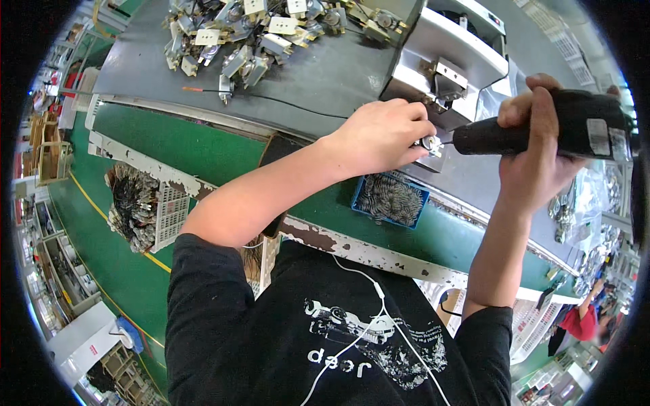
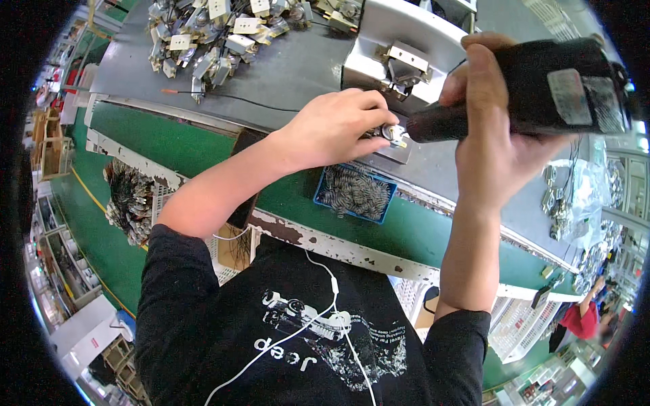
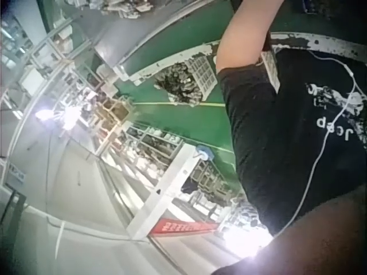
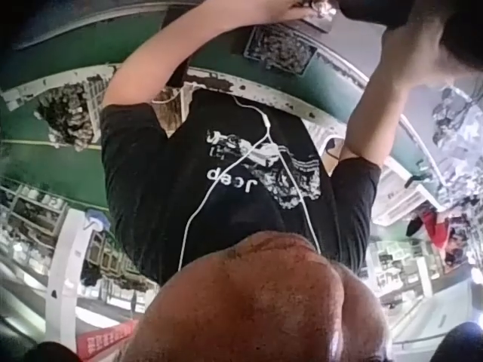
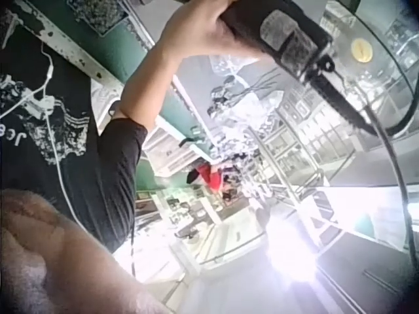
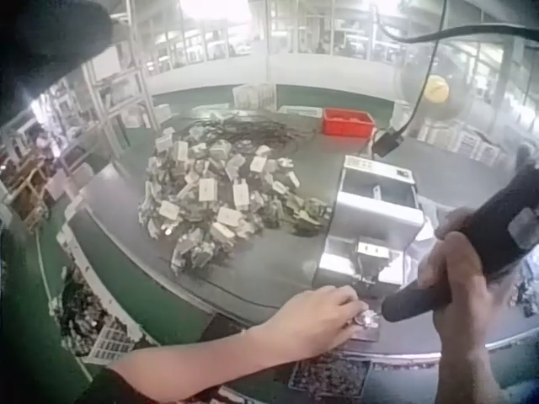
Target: Assembling small electronic components onto a metal base using an electric screwdriver.
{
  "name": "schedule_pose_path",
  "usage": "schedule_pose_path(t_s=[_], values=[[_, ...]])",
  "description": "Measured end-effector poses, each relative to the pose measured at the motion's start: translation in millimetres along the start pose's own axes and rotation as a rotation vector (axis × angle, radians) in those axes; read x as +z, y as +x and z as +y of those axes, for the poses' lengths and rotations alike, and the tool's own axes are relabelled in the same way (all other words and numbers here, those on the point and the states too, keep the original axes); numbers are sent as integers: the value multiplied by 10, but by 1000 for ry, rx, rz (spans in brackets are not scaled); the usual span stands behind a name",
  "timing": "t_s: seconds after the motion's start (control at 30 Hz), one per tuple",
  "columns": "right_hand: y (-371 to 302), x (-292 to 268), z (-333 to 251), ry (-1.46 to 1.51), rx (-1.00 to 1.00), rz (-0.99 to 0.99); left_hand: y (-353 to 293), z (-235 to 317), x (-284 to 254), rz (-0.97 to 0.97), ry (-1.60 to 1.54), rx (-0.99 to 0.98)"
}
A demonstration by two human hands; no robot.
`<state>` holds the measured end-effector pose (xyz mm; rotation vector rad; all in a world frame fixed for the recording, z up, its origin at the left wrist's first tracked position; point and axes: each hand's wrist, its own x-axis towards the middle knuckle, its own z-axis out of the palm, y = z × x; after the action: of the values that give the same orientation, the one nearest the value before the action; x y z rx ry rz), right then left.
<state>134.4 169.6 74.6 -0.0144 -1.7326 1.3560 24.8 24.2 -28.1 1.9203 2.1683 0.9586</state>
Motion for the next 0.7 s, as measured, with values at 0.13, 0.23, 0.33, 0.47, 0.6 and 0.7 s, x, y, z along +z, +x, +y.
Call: schedule_pose_path(t_s=[0.13,0.23,0.33,0.47,0.6,0.7], values=[[-46,16,58,0,32,32,6,-5,-20,-48,-1,-23],[-44,54,29,25,23,57,22,-2,-11,-47,-2,-21],[-62,71,95,121,-22,76,4,16,-23,-44,4,-24],[-98,113,82,149,-58,66,4,6,-8,-47,-4,-18],[-86,54,82,83,4,31,0,1,-17,-50,3,-18],[-99,67,29,51,45,-4,-12,-24,13,-28,-4,4]])
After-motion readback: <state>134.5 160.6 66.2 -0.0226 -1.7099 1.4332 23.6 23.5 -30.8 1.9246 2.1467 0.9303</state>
